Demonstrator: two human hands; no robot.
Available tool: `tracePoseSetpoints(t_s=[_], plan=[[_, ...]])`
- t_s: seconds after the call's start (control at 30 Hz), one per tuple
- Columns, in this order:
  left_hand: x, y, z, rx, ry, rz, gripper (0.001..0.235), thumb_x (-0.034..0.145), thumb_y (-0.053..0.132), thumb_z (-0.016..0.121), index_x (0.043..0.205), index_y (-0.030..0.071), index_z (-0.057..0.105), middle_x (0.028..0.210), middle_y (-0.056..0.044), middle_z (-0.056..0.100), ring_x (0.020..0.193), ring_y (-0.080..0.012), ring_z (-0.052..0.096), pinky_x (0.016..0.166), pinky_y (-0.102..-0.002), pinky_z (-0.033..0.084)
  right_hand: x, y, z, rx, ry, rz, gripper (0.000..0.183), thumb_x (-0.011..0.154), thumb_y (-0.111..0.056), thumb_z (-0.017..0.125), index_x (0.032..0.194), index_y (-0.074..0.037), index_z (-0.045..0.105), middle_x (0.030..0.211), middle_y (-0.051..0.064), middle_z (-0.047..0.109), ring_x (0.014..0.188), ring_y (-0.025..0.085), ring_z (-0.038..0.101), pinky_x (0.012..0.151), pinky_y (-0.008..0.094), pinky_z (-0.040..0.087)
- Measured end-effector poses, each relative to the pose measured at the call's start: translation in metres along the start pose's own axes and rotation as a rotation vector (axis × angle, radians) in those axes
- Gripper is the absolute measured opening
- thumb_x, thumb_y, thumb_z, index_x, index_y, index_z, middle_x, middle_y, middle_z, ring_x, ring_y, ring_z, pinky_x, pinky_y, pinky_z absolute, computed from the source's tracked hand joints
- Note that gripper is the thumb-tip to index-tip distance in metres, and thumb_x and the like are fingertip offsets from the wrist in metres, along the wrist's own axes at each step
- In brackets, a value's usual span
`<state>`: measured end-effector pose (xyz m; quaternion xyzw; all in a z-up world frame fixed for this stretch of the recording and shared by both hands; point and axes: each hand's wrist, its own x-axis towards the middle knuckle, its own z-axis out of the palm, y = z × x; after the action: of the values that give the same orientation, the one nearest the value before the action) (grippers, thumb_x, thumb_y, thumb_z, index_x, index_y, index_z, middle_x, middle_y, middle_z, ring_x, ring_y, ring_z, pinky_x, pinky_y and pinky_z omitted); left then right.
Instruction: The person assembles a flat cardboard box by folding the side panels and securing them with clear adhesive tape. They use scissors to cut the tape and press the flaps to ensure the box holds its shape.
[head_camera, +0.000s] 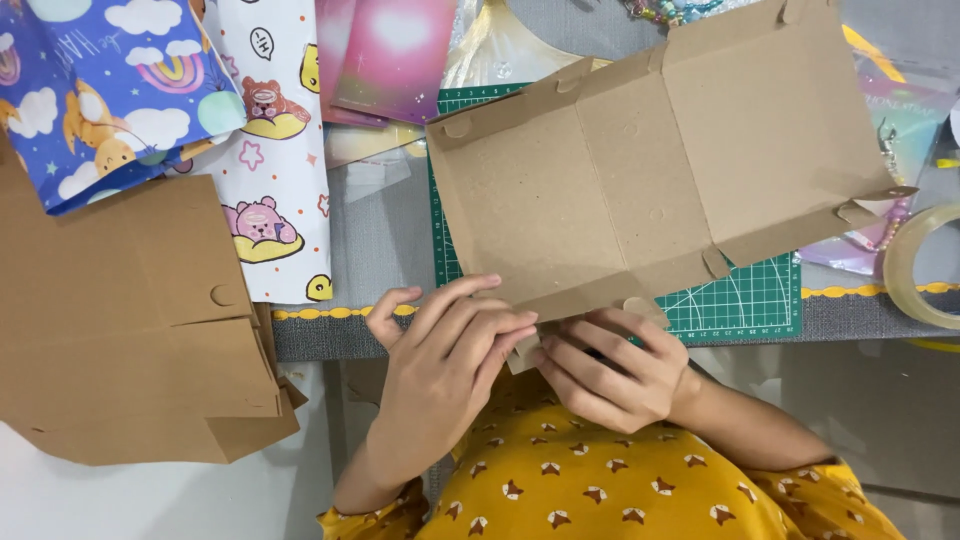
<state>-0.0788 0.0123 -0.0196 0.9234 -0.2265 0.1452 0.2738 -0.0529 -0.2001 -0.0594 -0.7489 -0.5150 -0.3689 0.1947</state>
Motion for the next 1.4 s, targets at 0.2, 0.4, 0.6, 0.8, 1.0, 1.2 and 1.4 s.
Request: tracePoseSetpoints(t_s=[0.2,0.4,0.6,0.8,1.0,1.2,1.4], plan=[[-0.005,0.0,-0.009,-0.011,-0.142,0.024,0.028,0.1,0.003,0.064,0.124,0.019,0.065,0.118,0.003,0.068,0.127,-0.0234,0.062,0.111,-0.047,0.021,-0.007,-0.001,0.0,0.001,-0.006,0.07,0.008,0.096,-0.012,0.075,0.102,-0.008,0.071,0.098,0.007,0.075,0.081,0.02,0.071,0.075,0.033,0.06],[-0.004,0.0,-0.012,0.011,-0.122,-0.001,0.03,0.097,-0.004,0.065,0.12,0.017,0.068,0.107,0.004,0.071,0.125,-0.0225,0.063,0.115,-0.05,0.021,-0.001,-0.001,0.002,-0.016,0.006,0.09,0.007,0.095,-0.011,0.077,0.099,-0.009,0.072,0.098,0.006,0.076,0.082,0.019,0.072,0.075,0.031,0.06],[-0.002,0.0,-0.013,-0.04,-0.095,-0.053,0.007,0.104,0.009,0.06,0.102,0.015,0.064,0.104,0.007,0.075,0.121,-0.0216,0.068,0.115,-0.048,0.019,0.006,0.001,0.001,0.006,0.012,0.123,0.009,0.094,-0.01,0.079,0.099,-0.008,0.072,0.097,0.006,0.076,0.08,0.018,0.073,0.075,0.03,0.06],[-0.001,0.0,-0.009,-0.045,-0.066,-0.034,0.013,0.102,0.004,0.058,0.101,0.014,0.066,0.101,0.006,0.076,0.119,-0.0221,0.069,0.113,-0.048,0.024,0.006,0.002,0.003,-0.019,0.039,0.087,0.007,0.093,-0.012,0.079,0.092,-0.013,0.072,0.095,0.004,0.075,0.079,0.018,0.071,0.073,0.029,0.06],[0.0,0.002,-0.009,-0.016,-0.069,-0.064,0.01,0.104,0.009,0.057,0.1,0.016,0.064,0.098,0.009,0.075,0.116,-0.0196,0.07,0.112,-0.047,0.021,0.013,0.002,0.001,-0.024,0.019,0.097,0.01,0.094,-0.012,0.075,0.086,-0.013,0.069,0.093,0.004,0.075,0.079,0.018,0.07,0.073,0.028,0.057],[0.003,0.002,-0.008,-0.024,-0.067,-0.032,0.01,0.105,0.008,0.057,0.099,0.015,0.062,0.099,0.009,0.075,0.115,-0.0202,0.071,0.112,-0.046,0.02,0.016,0.001,0.003,-0.024,0.025,0.146,0.015,0.094,-0.012,0.075,0.082,-0.013,0.067,0.089,0.004,0.074,0.074,0.018,0.069,0.069,0.028,0.059],[0.002,0.002,-0.014,0.024,-0.112,-0.013,0.006,0.104,0.01,0.062,0.102,0.016,0.063,0.103,0.01,0.076,0.121,-0.0201,0.067,0.111,-0.046,0.019,0.013,-0.002,-0.003,-0.035,-0.032,0.196,0.009,0.096,-0.016,0.076,0.092,-0.012,0.069,0.092,0.003,0.075,0.075,0.018,0.068,0.071,0.03,0.054]])
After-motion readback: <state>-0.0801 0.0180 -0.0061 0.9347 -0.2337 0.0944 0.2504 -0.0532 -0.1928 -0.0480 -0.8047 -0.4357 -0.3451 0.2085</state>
